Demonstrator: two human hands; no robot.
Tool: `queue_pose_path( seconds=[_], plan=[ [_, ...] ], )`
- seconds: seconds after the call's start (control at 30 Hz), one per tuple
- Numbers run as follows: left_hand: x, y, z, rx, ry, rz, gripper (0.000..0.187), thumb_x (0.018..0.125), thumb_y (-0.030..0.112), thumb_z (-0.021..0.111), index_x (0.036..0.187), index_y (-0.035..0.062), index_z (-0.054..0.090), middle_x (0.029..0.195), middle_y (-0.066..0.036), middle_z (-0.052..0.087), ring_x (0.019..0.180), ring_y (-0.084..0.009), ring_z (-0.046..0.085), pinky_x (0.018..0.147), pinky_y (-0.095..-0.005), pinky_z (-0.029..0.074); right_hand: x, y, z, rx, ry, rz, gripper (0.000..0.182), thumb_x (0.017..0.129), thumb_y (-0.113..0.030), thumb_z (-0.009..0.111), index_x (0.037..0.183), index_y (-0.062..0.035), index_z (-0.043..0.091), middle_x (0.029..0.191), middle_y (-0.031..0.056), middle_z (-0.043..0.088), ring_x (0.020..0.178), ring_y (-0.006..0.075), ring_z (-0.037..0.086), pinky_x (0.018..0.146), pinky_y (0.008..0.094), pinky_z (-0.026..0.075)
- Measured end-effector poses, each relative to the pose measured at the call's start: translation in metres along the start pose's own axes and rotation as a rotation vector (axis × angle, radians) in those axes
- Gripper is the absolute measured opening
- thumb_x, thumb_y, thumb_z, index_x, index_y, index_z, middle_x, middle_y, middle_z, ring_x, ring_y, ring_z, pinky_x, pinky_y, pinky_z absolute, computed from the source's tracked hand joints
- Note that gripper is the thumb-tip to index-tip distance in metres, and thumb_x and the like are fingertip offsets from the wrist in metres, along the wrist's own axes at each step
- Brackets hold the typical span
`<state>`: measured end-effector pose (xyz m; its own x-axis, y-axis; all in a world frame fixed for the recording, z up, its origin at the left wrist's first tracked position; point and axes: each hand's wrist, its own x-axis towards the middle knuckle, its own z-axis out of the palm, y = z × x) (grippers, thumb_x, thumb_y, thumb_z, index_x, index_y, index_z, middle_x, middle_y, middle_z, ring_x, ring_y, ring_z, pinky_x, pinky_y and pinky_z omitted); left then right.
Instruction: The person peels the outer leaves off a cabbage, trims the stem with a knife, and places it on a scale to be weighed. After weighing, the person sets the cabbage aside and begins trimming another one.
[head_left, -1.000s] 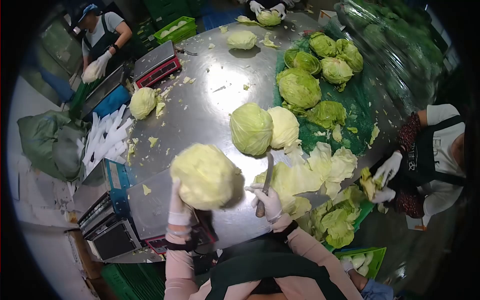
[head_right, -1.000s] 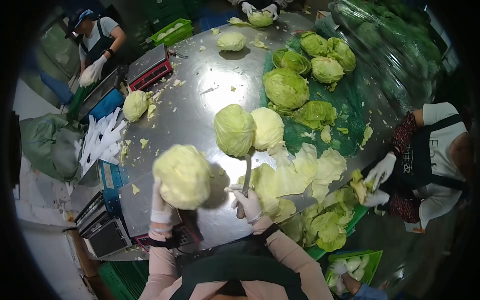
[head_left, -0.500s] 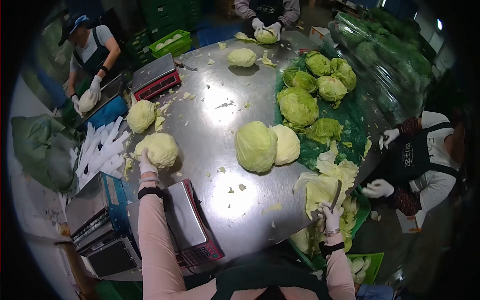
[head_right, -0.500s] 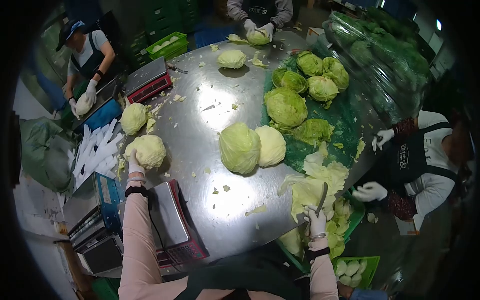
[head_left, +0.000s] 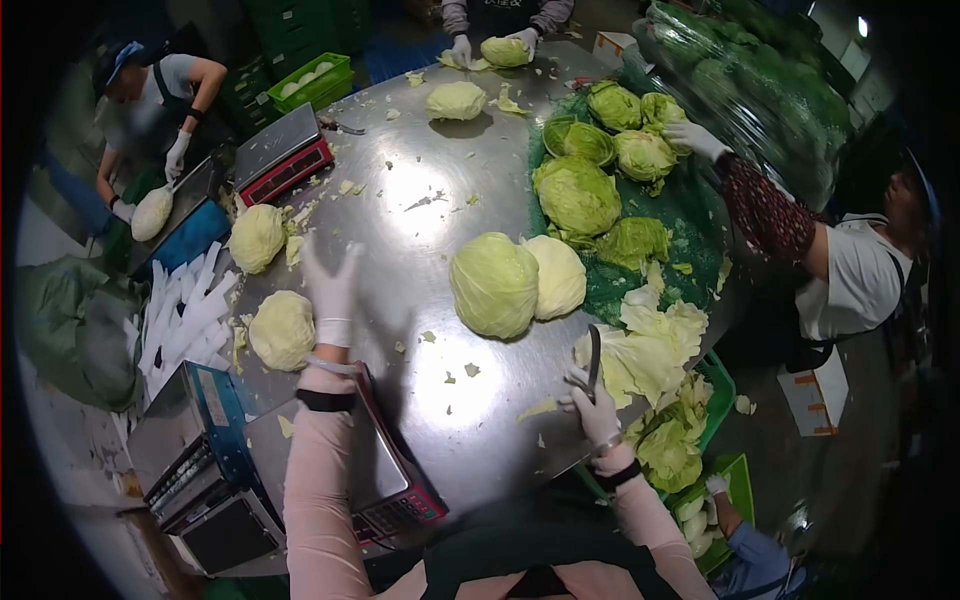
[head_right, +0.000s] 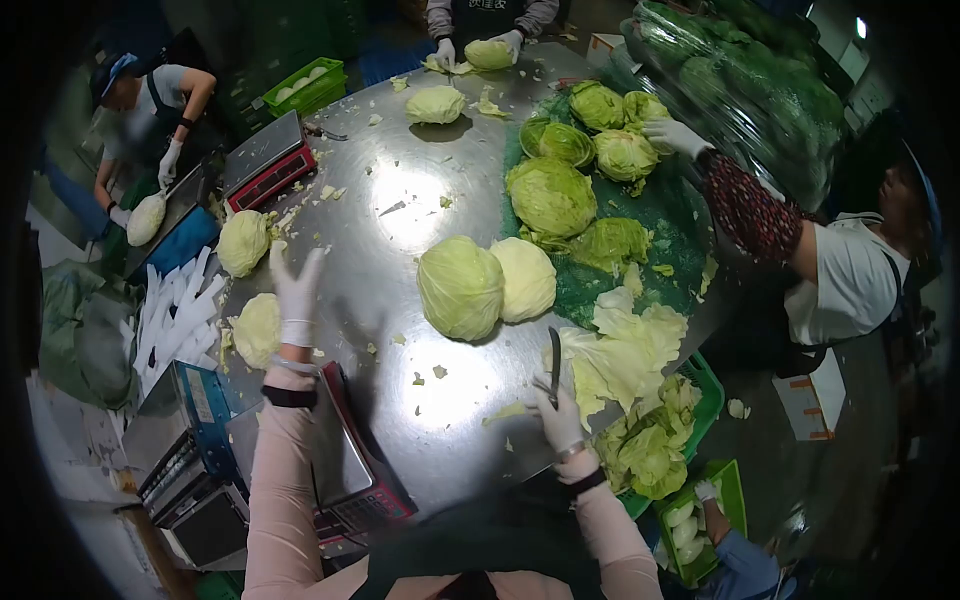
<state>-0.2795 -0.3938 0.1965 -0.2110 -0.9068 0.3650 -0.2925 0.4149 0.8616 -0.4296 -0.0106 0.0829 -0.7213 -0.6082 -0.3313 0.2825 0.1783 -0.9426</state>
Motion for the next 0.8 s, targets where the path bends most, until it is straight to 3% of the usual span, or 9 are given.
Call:
queue_pose_path(
  seconds=[0.1,0.23,0.3,0.37,0.4,0.53,0.63,0.73,0.8],
  plan=[
    [-0.065,0.035,0.087,0.130,-0.270,0.071,0.105,0.065,0.043,0.077,0.141,0.0007,0.019,0.145,-0.025,0.019,0.135,-0.0393,0.017,0.110,-0.0466,0.015,0.031,-0.008,0.029,0.162,0.043,0.037,0.045,0.089,-0.007,0.051,0.133,-0.0028,0.041,0.126,0.0107,0.051,0.086,0.0166,0.062,0.068,0.0265,0.051],
    [-0.148,0.052,0.167,0.343,-0.301,-0.008,0.114,0.058,0.051,0.077,0.143,0.0047,0.017,0.146,-0.024,0.017,0.136,-0.0408,0.013,0.110,-0.0486,0.015,0.063,0.014,0.016,0.222,0.093,0.042,0.048,0.088,-0.008,0.054,0.134,-0.0046,0.040,0.129,0.0073,0.048,0.092,0.0158,0.058,0.068,0.0260,0.051],
    [-0.166,0.046,0.177,0.461,-0.284,0.006,0.116,0.056,0.051,0.078,0.143,0.0067,0.015,0.147,-0.024,0.012,0.136,-0.0405,0.011,0.110,-0.0491,0.012,0.063,0.022,-0.018,0.131,0.183,0.140,0.047,0.087,-0.008,0.055,0.132,-0.0055,0.042,0.127,0.0050,0.048,0.092,0.0146,0.055,0.067,0.0253,0.050],
    [-0.172,0.035,0.175,0.452,-0.130,0.150,0.117,0.054,0.052,0.078,0.143,0.0071,0.016,0.146,-0.024,0.014,0.135,-0.0436,0.012,0.108,-0.0537,0.014,0.057,0.034,-0.056,0.191,0.257,0.037,0.045,0.087,-0.009,0.054,0.131,-0.0052,0.043,0.124,0.0040,0.049,0.087,0.0132,0.053,0.066,0.0250,0.049],
    [-0.170,0.033,0.172,0.403,-0.122,-0.050,0.116,0.053,0.049,0.080,0.142,0.0074,0.018,0.144,-0.027,0.015,0.133,-0.0441,0.014,0.108,-0.0527,0.015,0.053,0.035,-0.077,0.248,0.271,0.064,0.044,0.088,-0.009,0.052,0.131,-0.0049,0.042,0.124,0.0042,0.050,0.087,0.0132,0.055,0.065,0.0248,0.050],
    [-0.154,0.005,0.151,0.289,-0.166,0.021,0.112,0.055,0.043,0.081,0.141,0.0052,0.020,0.142,-0.026,0.023,0.131,-0.0400,0.023,0.109,-0.0469,0.020,0.041,0.030,-0.142,0.282,0.297,0.094,0.041,0.090,-0.006,0.046,0.131,-0.0048,0.042,0.122,0.0084,0.055,0.083,0.0146,0.060,0.063,0.0239,0.052],
    [-0.132,-0.012,0.117,-0.027,-0.339,0.006,0.099,0.064,0.038,0.078,0.139,0.0043,0.023,0.137,-0.023,0.032,0.128,-0.0348,0.033,0.106,-0.0455,0.029,0.038,0.027,-0.162,0.273,0.236,0.132,0.042,0.090,-0.006,0.046,0.131,-0.0054,0.043,0.120,0.0079,0.056,0.083,0.0132,0.059,0.063,0.0230,0.051],
    [-0.131,-0.027,0.082,-1.012,-0.524,-0.691,0.070,0.084,0.039,0.060,0.139,0.0077,0.029,0.136,-0.015,0.041,0.123,-0.0303,0.043,0.104,-0.0428,0.035,0.039,0.026,-0.151,0.181,0.172,0.105,0.042,0.089,-0.007,0.048,0.130,-0.0037,0.043,0.118,0.0082,0.057,0.084,0.0113,0.059,0.061,0.0207,0.049],
    [-0.161,-0.030,0.074,-1.169,-0.432,-0.721,0.072,0.084,0.044,0.060,0.139,0.0090,0.029,0.138,-0.013,0.040,0.124,-0.0303,0.042,0.105,-0.0450,0.034,0.039,0.025,-0.132,0.197,0.045,0.125,0.042,0.089,-0.009,0.049,0.130,0.0000,0.042,0.117,0.0100,0.058,0.081,0.0109,0.060,0.058,0.0190,0.047]
  ],
)
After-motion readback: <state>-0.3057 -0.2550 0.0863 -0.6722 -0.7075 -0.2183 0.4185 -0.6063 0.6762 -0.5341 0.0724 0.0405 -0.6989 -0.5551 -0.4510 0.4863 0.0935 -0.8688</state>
